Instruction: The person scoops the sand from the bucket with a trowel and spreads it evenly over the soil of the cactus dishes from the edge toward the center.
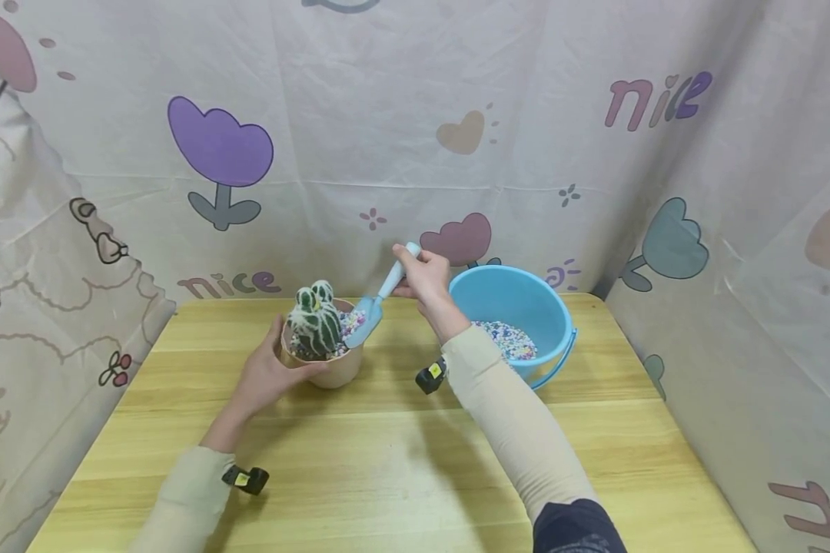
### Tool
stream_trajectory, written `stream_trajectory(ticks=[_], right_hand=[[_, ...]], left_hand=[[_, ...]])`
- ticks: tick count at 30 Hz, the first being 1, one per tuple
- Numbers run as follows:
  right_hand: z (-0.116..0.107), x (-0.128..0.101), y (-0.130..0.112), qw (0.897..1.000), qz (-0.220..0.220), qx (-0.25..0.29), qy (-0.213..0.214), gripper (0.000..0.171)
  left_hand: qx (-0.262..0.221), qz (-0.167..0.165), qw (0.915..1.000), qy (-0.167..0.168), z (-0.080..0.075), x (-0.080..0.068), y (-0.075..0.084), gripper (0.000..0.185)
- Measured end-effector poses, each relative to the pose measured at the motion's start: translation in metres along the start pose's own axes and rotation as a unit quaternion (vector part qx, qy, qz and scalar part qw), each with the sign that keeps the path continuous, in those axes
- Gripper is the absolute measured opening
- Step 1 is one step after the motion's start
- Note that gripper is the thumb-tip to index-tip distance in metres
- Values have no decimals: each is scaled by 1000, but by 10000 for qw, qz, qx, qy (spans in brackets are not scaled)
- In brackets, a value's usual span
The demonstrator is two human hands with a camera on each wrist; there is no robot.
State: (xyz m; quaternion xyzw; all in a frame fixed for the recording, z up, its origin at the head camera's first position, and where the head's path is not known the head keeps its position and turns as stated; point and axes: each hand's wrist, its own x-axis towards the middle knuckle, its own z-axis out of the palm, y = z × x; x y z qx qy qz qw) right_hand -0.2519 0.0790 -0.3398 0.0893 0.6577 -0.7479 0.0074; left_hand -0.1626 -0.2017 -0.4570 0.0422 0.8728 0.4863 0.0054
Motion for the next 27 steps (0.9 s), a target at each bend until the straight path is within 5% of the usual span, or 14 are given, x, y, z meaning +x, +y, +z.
stream_trajectory(ticks=[5,12,27], right_hand=[[1,0,-1,10000,-20,-17,-14,48],[0,-1,-2,10000,-55,28,-19,46],[1,-3,-6,9999,-128,32,-59,37]], left_hand=[[-128,90,9996,-244,-6,6,-8,136],[-298,58,9995,-115,0,5,-7,134],[-262,135,9943,1020,30,-5,7,124]])
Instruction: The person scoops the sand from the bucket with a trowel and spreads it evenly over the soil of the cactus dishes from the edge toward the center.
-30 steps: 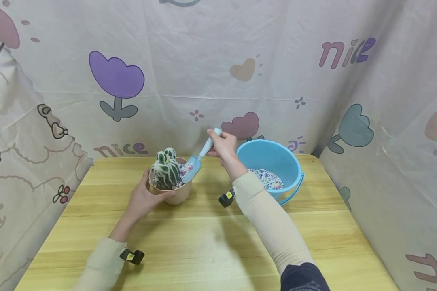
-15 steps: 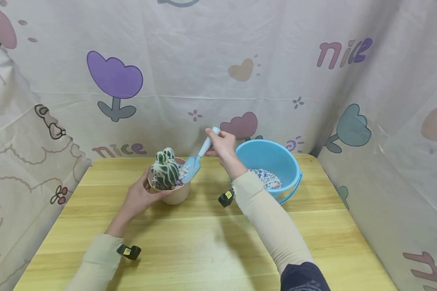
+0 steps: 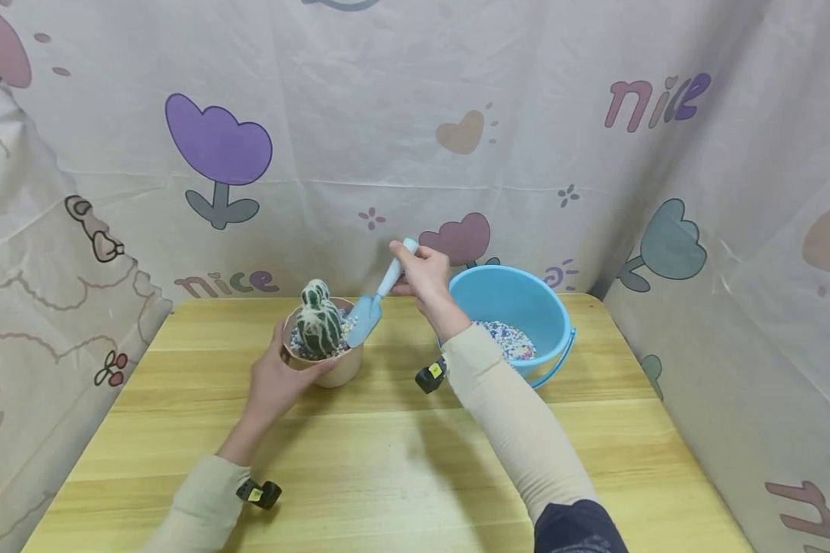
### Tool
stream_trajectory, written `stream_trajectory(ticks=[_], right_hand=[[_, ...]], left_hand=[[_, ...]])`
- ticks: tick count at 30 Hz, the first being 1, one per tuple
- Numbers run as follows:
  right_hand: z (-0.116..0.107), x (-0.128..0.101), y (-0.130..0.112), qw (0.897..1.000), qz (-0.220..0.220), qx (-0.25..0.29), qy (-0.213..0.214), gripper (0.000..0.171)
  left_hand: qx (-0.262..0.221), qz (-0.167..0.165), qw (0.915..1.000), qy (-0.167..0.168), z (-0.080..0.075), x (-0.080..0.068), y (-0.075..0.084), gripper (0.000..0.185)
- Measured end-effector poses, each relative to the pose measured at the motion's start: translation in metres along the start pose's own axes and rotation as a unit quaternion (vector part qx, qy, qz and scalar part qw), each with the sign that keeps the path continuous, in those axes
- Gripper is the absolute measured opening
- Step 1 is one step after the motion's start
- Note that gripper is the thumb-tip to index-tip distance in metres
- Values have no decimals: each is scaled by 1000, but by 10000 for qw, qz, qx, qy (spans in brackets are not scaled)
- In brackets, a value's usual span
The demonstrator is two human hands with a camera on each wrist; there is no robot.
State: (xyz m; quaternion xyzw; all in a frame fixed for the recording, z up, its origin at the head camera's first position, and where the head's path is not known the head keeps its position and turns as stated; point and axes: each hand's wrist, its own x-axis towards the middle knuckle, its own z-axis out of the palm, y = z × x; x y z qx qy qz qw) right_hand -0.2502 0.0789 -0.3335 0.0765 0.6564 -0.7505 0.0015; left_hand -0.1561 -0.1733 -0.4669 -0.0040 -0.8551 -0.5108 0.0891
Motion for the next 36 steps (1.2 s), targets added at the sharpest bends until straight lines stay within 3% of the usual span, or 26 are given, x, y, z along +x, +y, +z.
stream_trajectory(ticks=[7,25,36], right_hand=[[1,-1,-2,9999,-42,89,-58,37],[-1,-3,-7,9997,-158,151,-72,32],[-4,-1,-9,9993,-285,-142,-205,46]], left_hand=[[104,-214,9993,286,7,-5,7,127],[63,-213,9992,345,8,-7,10,126],[146,-169,9990,380,8,-7,11,122]])
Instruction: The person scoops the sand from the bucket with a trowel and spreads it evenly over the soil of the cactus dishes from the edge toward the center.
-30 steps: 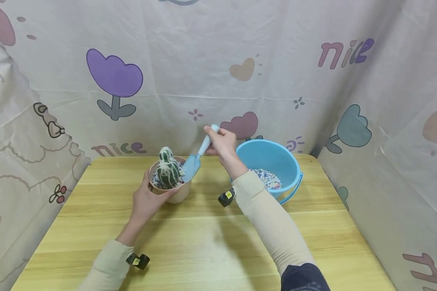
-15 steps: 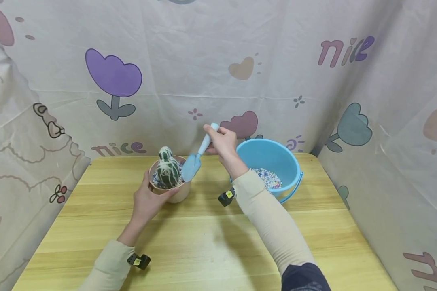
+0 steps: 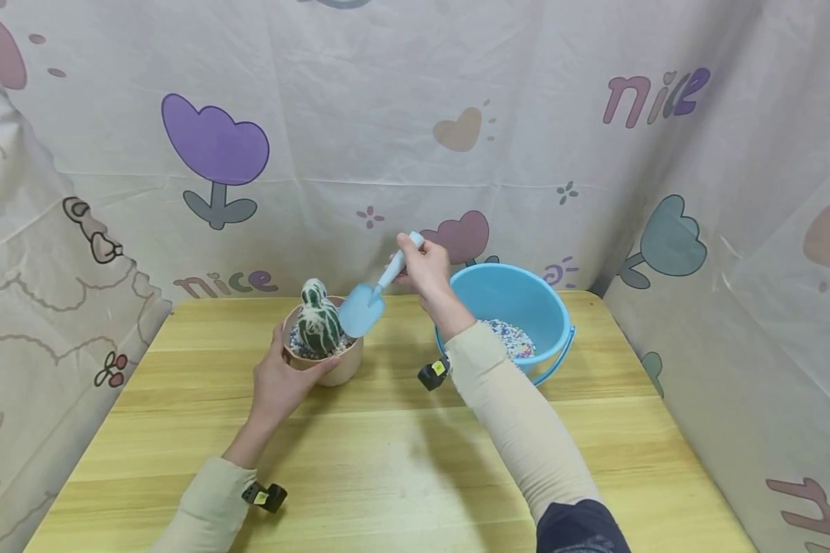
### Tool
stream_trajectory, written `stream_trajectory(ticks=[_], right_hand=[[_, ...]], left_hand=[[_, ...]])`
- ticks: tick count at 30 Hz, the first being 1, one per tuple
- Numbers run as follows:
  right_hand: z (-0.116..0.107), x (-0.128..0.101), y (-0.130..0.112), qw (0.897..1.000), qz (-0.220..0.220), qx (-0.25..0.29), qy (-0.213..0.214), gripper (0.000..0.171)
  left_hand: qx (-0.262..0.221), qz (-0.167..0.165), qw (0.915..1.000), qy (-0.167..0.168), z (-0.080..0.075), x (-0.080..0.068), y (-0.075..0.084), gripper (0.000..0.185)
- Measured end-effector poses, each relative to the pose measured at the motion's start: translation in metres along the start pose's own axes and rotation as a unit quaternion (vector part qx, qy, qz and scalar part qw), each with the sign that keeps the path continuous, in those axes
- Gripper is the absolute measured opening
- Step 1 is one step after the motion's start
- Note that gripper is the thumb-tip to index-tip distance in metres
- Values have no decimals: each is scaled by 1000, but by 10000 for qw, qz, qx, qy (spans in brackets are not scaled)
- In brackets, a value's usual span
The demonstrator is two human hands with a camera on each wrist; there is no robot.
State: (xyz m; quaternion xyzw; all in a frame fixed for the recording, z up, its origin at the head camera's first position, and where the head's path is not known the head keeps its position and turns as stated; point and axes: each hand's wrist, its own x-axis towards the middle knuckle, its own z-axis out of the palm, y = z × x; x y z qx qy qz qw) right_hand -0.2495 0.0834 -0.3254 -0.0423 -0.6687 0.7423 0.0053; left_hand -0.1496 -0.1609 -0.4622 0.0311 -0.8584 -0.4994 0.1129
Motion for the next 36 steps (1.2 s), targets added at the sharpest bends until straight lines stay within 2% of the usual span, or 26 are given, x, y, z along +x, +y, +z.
stream_trajectory(ticks=[6,18,29,32,36], right_hand=[[-4,0,-2,9999,-108,-85,-57,45],[-18,2,-12,9989,-412,148,-144,32],[-32,1,-19,9980,-451,445,-15,28],[-38,1,-22,9979,-468,441,22,29],[-46,2,-26,9970,-595,487,44,44]], left_hand=[[24,-22,10000,-14,0,0,0,123],[84,-114,9999,-20,-1,0,-1,127],[81,-293,9992,-250,-7,-2,0,137],[53,-183,9997,-164,-11,-3,3,131],[174,134,9997,129,-22,-7,9,111]])
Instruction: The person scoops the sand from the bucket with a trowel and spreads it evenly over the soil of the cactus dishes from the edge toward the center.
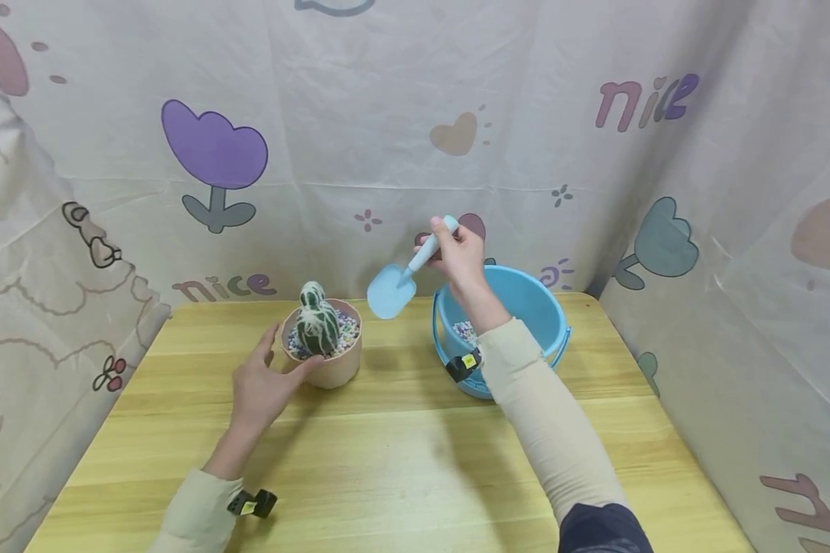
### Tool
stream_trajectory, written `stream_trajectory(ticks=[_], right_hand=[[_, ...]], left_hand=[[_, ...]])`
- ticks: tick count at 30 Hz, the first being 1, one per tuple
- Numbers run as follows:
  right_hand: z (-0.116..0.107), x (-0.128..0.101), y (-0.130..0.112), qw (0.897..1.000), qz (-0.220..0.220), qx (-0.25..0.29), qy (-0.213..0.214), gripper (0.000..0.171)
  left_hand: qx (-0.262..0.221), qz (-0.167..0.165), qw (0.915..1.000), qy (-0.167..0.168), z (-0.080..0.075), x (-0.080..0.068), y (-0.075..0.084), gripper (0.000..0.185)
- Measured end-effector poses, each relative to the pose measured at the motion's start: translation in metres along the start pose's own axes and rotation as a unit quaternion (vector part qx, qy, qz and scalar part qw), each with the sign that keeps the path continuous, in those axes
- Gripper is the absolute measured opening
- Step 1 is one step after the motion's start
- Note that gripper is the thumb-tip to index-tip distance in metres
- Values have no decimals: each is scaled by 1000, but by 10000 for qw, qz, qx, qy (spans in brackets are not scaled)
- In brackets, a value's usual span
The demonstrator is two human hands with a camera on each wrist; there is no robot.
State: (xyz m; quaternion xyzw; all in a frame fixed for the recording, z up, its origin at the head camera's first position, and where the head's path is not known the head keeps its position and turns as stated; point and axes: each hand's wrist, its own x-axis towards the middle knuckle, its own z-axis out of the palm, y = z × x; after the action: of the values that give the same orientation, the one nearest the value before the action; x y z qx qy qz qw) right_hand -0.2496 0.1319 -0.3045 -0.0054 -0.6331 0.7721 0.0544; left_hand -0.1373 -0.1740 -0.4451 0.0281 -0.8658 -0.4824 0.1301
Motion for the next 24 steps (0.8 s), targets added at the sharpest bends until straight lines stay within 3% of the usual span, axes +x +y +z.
stream_trajectory(ticks=[5,8,12,16,24], right_hand=[[-13,0,-7,9998,-139,148,58,32],[-21,1,-10,9995,-193,229,116,25],[-33,2,-16,9991,-257,273,189,25],[-45,0,-23,9985,-312,302,344,24],[-80,-10,-41,9963,-333,-124,779,29]], left_hand=[[101,647,9965,520,-15,-10,11,74],[65,1023,9931,576,-17,-16,17,52],[-227,1075,9939,94,-14,-24,28,37],[-696,748,9930,-590,-7,-28,38,31],[-1297,172,9778,-1639,10,-21,51,32]])
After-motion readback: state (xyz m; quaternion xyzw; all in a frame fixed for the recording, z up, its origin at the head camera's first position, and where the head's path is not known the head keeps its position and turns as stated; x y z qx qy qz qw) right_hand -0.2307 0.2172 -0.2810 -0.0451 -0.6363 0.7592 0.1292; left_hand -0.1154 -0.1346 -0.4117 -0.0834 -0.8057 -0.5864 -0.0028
